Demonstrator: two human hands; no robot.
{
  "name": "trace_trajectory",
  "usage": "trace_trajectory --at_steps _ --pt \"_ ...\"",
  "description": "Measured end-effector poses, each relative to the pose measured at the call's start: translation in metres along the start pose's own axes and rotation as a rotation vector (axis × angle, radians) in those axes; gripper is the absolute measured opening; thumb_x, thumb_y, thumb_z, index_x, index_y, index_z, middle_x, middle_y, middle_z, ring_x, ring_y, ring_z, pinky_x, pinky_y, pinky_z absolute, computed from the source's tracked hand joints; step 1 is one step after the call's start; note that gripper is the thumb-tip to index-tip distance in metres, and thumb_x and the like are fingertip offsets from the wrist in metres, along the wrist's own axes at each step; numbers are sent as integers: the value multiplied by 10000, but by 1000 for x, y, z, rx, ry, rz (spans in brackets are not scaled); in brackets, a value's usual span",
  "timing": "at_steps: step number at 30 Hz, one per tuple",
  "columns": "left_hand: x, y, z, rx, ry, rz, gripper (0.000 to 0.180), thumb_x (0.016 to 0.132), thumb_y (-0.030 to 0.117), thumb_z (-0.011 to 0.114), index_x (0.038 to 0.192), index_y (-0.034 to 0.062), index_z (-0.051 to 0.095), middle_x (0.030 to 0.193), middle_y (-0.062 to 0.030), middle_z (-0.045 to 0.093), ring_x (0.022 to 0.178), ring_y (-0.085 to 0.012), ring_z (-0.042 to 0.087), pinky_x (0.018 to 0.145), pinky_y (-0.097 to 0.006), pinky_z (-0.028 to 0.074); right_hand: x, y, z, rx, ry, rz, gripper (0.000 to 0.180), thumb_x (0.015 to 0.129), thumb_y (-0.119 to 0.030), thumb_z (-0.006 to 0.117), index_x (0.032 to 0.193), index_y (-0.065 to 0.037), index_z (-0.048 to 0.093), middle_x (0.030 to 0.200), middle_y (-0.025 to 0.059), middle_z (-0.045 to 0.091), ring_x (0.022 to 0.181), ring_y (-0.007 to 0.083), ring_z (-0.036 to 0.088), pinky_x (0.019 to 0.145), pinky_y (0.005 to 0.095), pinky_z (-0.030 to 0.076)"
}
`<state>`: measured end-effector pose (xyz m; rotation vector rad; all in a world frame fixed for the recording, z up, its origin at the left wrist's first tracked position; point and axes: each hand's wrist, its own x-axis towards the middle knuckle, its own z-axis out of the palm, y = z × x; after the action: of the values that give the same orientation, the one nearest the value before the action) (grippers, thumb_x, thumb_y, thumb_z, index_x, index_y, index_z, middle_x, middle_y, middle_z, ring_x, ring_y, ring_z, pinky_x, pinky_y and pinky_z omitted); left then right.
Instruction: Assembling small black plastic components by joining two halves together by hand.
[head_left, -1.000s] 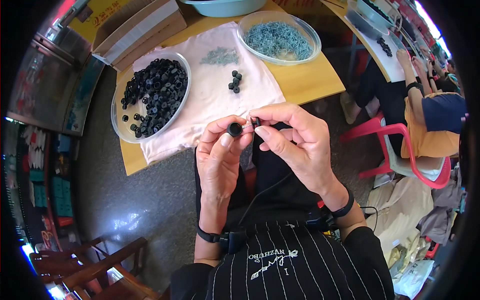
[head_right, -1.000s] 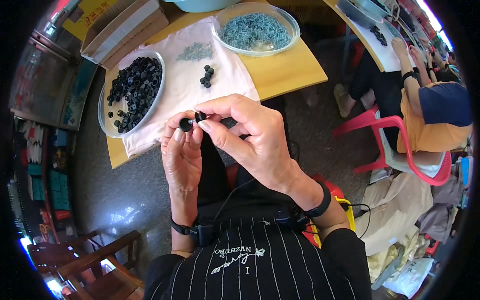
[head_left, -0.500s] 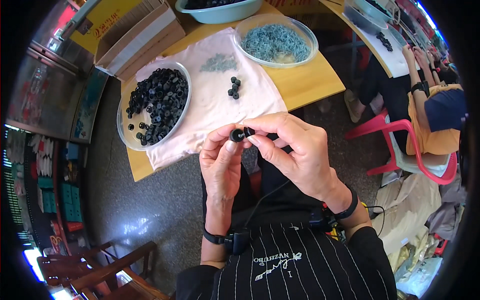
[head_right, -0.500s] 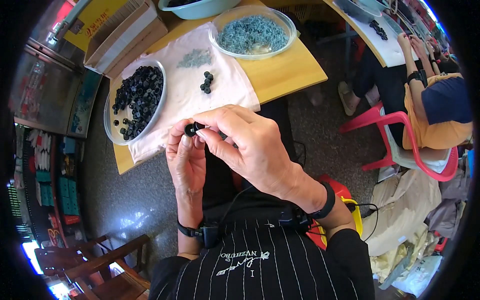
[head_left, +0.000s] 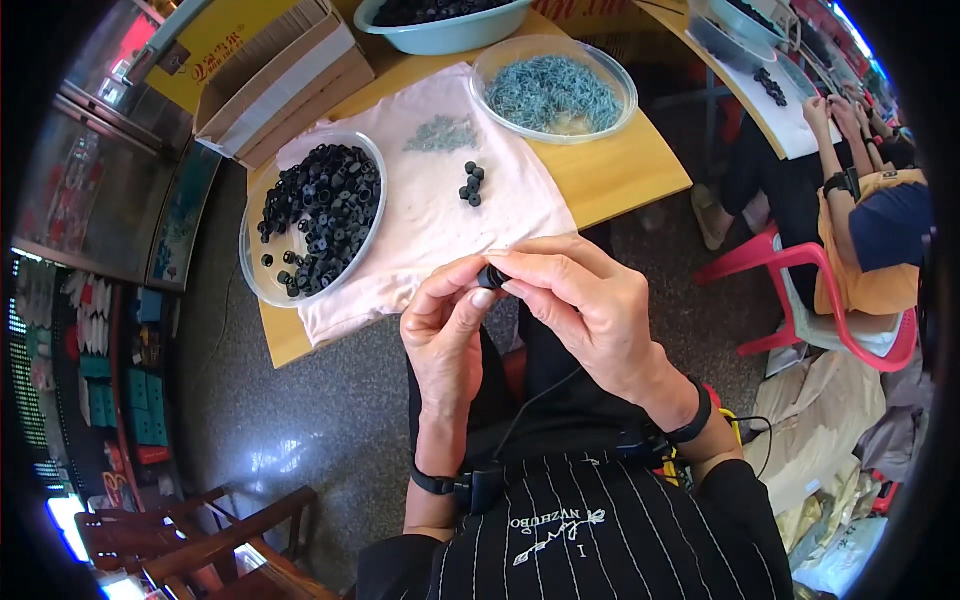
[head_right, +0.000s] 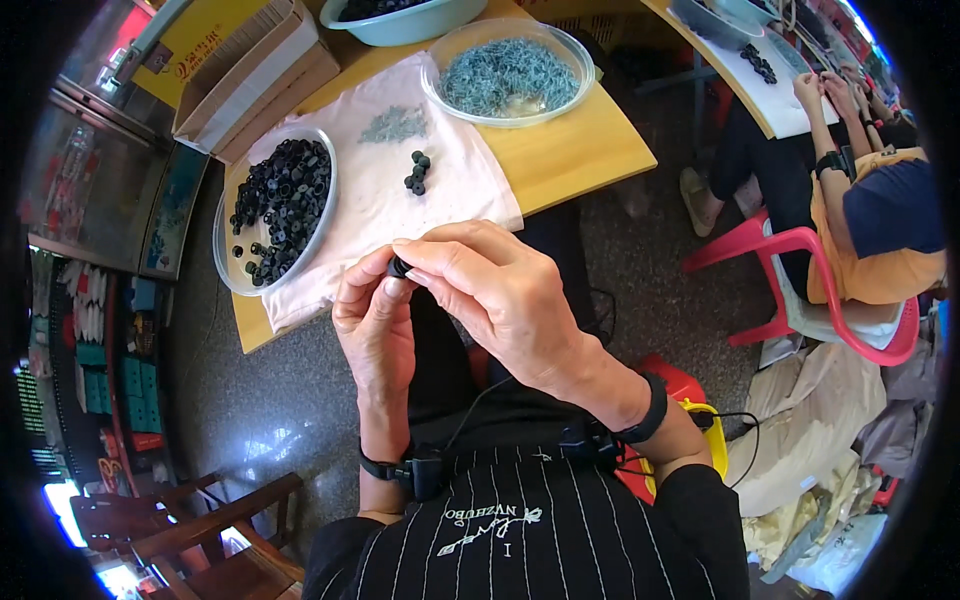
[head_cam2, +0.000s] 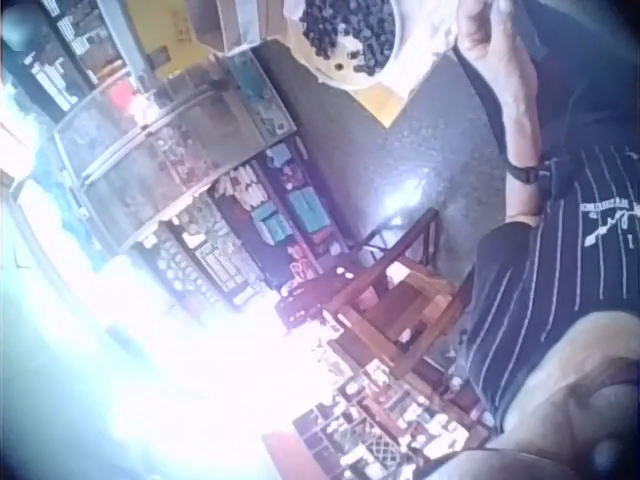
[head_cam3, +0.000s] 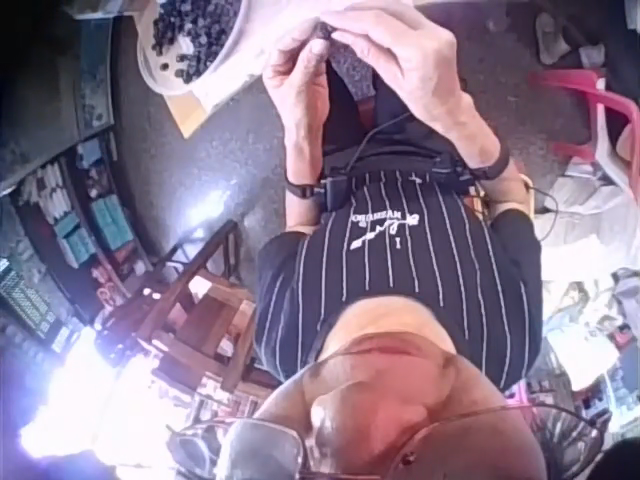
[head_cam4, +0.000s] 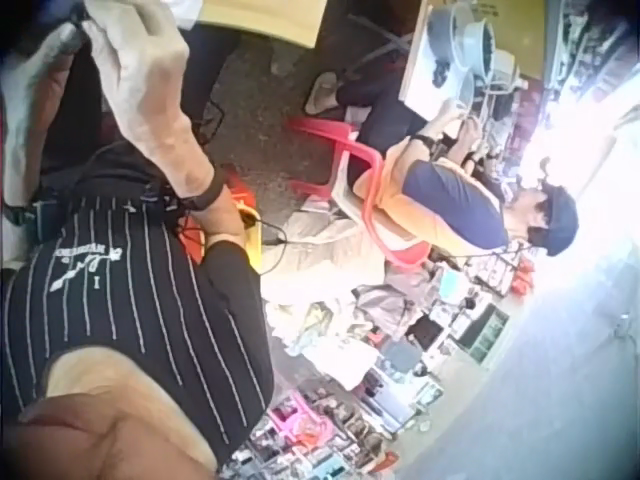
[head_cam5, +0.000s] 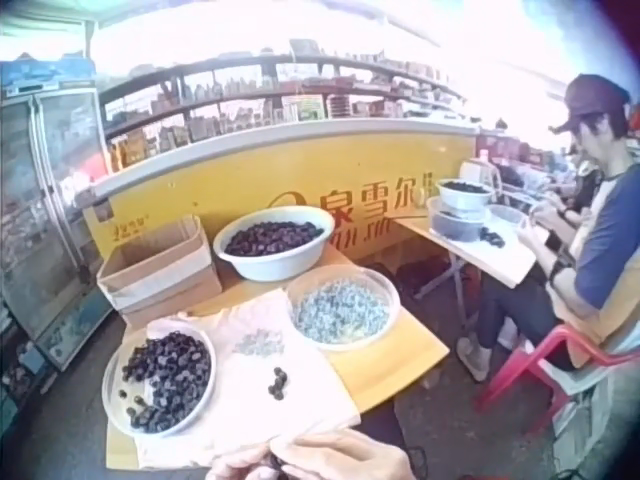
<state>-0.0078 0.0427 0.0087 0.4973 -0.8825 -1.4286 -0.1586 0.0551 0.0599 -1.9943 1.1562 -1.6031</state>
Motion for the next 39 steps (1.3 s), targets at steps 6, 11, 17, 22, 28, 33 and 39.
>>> trace_trajectory --at_steps 6,11,17,22,28,33,39 --pt "3 7 7 -23 -14 -6 264 840 -95 648 1094 -23 634 1148 -145 639 1055 -206 624 920 -367 546 -4 2 1 64 -7 49 281 828 34 666 1103 -20 674 1011 113 664 863 223 668 732 291 544" --pt "2 4 2 80 7 20 242 830 -116 645 1054 -23 655 1139 -153 638 1047 -209 627 930 -362 541 -2 2 -2 70 -40 67 272 834 36 659 1101 -16 673 1005 111 664 862 216 668 735 288 543" --pt "3 5 3 165 -34 36 183 853 -72 643 1026 -15 661 1116 -161 640 1017 -235 637 899 -384 555 -3 3 -6 97 -64 119 246 849 40 645 1089 -11 669 1000 116 660 856 208 668 717 273 537" --pt "4 7 1 140 -35 22 224 821 -117 659 1021 -19 684 1134 -153 641 1037 -206 627 916 -332 534 1 -2 -8 245 -83 359 214 855 42 640 1064 -1 660 1001 118 658 862 205 669 710 279 534" --pt "7 9 13 40 -2 -33 212 818 -116 664 1004 -16 684 1119 -153 651 1026 -200 634 907 -317 529 4 8 -8 -14 -66 -21 250 812 53 673 1056 3 648 978 122 648 837 241 664 715 297 546" --pt "9 6 9 12 53 -105 218 814 -110 672 1001 0 687 1103 -143 666 1023 -189 638 922 -314 513 2 9 -1 -51 -24 -31 338 727 68 708 1048 -14 642 957 120 639 848 254 654 740 317 553" --pt "9 1 12 -44 42 -129 214 811 -94 686 995 14 693 1096 -125 675 1020 -179 636 921 -311 499 -1 18 1 -127 8 -55 340 707 74 715 1027 -11 638 894 102 618 789 244 635 684 313 536"
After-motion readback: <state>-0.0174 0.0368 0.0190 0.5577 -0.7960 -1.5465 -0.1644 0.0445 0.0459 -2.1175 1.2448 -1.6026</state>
